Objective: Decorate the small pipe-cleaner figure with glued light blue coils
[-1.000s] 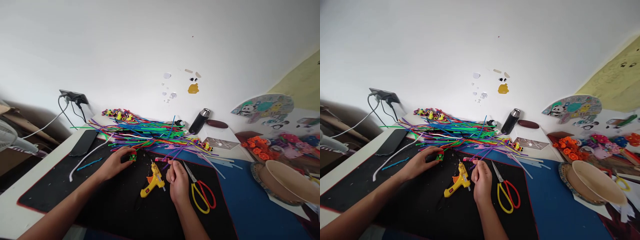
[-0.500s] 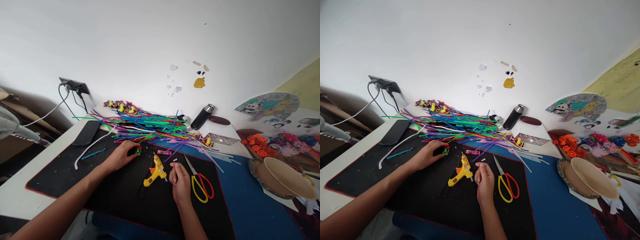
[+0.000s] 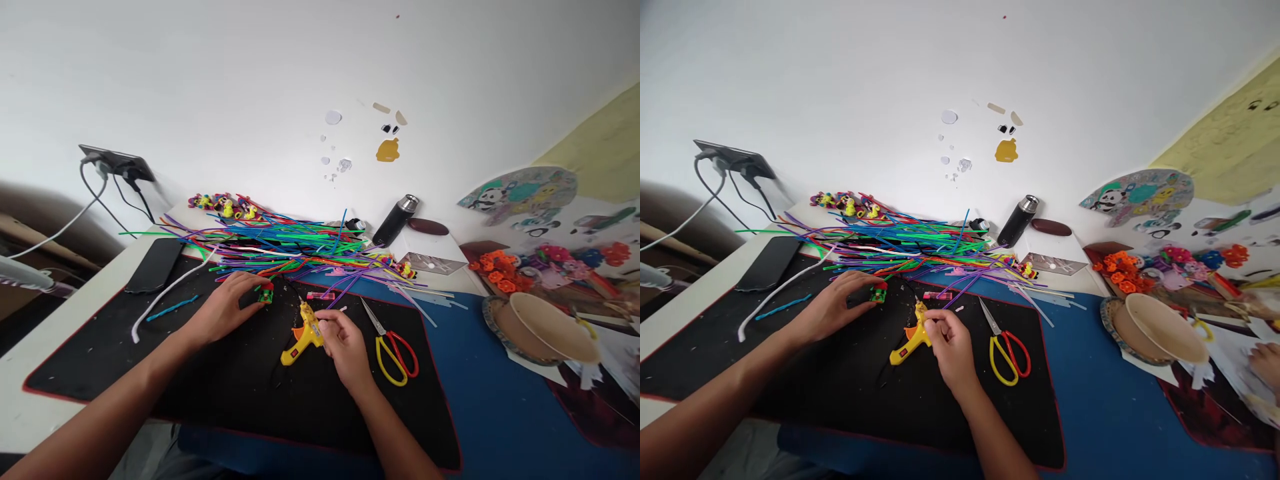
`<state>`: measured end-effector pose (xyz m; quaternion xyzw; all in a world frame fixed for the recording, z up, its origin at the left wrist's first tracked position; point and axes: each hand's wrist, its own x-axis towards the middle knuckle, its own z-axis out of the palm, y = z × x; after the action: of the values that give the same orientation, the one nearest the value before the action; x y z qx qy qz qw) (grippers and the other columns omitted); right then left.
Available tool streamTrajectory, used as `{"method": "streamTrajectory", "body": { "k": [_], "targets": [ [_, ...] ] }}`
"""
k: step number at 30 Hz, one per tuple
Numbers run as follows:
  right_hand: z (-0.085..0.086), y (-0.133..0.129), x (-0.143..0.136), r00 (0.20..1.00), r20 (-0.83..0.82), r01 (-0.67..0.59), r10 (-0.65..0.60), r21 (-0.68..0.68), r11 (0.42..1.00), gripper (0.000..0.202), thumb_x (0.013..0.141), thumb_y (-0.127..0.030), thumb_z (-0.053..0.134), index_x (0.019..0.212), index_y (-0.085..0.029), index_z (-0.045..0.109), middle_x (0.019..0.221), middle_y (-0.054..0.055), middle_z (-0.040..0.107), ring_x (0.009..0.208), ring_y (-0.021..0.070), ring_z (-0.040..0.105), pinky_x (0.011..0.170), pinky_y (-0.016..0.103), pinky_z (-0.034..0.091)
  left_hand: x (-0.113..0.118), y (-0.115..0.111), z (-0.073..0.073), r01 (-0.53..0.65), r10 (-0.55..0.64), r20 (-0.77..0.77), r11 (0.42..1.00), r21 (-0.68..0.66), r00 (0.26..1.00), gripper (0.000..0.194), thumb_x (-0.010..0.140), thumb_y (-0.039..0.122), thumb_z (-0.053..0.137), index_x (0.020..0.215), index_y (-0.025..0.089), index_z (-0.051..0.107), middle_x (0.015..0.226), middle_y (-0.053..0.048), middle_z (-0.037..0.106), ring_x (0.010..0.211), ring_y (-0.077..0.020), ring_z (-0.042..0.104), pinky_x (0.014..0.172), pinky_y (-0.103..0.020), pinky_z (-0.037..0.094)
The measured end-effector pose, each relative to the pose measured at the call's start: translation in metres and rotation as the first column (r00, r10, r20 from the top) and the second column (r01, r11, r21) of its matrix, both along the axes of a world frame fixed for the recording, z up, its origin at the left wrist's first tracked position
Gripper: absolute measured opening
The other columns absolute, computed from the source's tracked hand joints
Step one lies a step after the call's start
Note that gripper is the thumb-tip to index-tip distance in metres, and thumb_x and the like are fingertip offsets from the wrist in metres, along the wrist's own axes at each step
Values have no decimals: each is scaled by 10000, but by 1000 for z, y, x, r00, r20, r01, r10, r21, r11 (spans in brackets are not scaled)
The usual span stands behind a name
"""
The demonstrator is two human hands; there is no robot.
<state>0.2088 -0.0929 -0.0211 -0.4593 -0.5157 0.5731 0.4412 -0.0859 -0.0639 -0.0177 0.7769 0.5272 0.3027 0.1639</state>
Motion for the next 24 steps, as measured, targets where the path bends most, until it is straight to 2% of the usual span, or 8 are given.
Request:
{"method": "streamTrajectory", "body": {
  "k": [4, 8, 10, 12, 16, 19, 22, 24],
  "targets": [
    [24, 14, -13, 952, 276, -168, 131, 115, 979, 451, 939, -414, 723, 1341, -211, 686, 638, -75, 505, 591, 139, 507, 619, 273, 399, 3, -6, 14, 11, -11, 27, 1000, 8, 1000, 429, 1007, 569, 624, 1304, 269, 699, 1284, -88, 745, 1236, -313, 660, 1079, -473, 537],
    [35, 30, -35, 733, 656, -344, 180, 130, 930, 649, 932, -334, 769, 1541, -242, 565, 739, -43, 680, 678, 170, 639, 697, 288, 424, 5, -14, 30, 9, -8, 50, 1000, -5, 999, 419, 1009, 556, 631, 1323, 287, 696, 1301, -83, 736, 1236, -310, 657, 1067, -469, 542],
    [39, 36, -45, 655, 737, -390, 165, 144, 909, 661, 953, -337, 759, 1568, -229, 542, 797, -14, 741, 743, 195, 686, 705, 294, 424, 5, -19, 39, 29, -28, 66, 1000, -10, 997, 396, 1014, 529, 640, 1328, 293, 689, 1303, -76, 731, 1237, -300, 650, 1071, -462, 536],
    [42, 38, -54, 617, 772, -416, 153, 154, 896, 630, 985, -361, 728, 1574, -241, 539, 827, -2, 774, 783, 210, 718, 706, 294, 422, 5, -24, 47, 51, -50, 76, 999, -12, 996, 369, 1019, 500, 646, 1324, 297, 685, 1285, -69, 732, 1226, -290, 647, 1065, -449, 539],
    [46, 39, -66, 568, 812, -452, 137, 169, 876, 502, 1029, -368, 666, 1520, -284, 604, 857, 4, 806, 821, 226, 753, 692, 291, 408, 4, -33, 58, 65, -65, 77, 998, -2, 995, 342, 1019, 477, 658, 1314, 305, 685, 1279, -62, 727, 1228, -288, 642, 1058, -433, 549],
    [44, 39, -72, 567, 812, -476, 137, 187, 859, 389, 1049, -357, 631, 1431, -296, 678, 900, 17, 822, 848, 231, 762, 686, 289, 397, 1, -39, 63, 72, -73, 86, 997, 6, 994, 351, 1018, 470, 667, 1331, 312, 671, 1305, -58, 718, 1264, -289, 625, 1082, -434, 539],
    [42, 38, -75, 588, 796, -483, 140, 207, 851, 250, 1076, -350, 574, 1200, -279, 780, 899, 32, 821, 851, 226, 759, 678, 287, 382, -1, -44, 65, 80, -80, 95, 997, 4, 992, 355, 1021, 467, 667, 1343, 316, 664, 1315, -60, 709, 1280, -289, 612, 1099, -441, 529],
    [42, 40, -74, 635, 760, -460, 134, 234, 856, 281, 1090, -353, 531, 1032, -254, 787, 849, 34, 797, 815, 212, 739, 675, 283, 380, -2, -47, 66, 77, -77, 101, 997, -4, 992, 352, 1026, 474, 656, 1341, 318, 667, 1322, -63, 705, 1283, -292, 610, 1101, -447, 529]
  ]
}}
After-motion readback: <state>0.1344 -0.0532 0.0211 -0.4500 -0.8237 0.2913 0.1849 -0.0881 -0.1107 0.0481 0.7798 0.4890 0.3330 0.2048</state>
